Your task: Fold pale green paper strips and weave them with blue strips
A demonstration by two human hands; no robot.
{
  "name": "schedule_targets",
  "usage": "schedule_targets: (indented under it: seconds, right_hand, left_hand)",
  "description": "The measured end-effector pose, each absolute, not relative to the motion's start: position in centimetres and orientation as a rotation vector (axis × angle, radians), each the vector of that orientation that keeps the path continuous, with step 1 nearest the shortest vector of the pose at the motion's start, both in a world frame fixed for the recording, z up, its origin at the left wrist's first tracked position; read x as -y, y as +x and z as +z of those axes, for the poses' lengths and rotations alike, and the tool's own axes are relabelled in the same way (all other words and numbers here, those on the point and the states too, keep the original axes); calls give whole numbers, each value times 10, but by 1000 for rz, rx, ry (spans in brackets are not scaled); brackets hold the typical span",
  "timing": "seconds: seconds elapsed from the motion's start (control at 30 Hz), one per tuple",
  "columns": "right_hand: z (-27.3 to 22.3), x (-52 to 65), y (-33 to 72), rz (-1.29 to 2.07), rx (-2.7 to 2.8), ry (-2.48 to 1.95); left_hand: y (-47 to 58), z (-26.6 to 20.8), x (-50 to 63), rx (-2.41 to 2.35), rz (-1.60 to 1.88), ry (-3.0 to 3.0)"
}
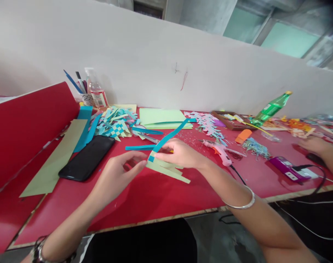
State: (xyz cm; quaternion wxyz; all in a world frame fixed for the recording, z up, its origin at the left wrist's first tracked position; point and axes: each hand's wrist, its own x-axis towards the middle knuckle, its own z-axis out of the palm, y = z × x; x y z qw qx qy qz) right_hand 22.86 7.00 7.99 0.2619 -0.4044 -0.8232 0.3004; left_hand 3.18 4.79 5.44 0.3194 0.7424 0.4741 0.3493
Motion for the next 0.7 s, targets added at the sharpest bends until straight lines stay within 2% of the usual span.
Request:
schedule_targets:
  seconds: [0.2, 0.33, 0.43, 0.7]
  right_hand:
    - [73, -76, 215, 702, 2866, -977]
    - [66, -77, 188, 583, 3085, -997]
    - [64, -77, 176, 487, 3169, -1069]
    - [48, -80, 177, 521, 3095, -1091]
  left_hand:
    - [1, 37, -25, -1199, 826, 2297]
    - [-11, 26, -14, -1112, 717, 2548]
    - [-13, 19, -11, -1103, 539, 2750]
    - [-10, 2, -10, -976, 269, 2944]
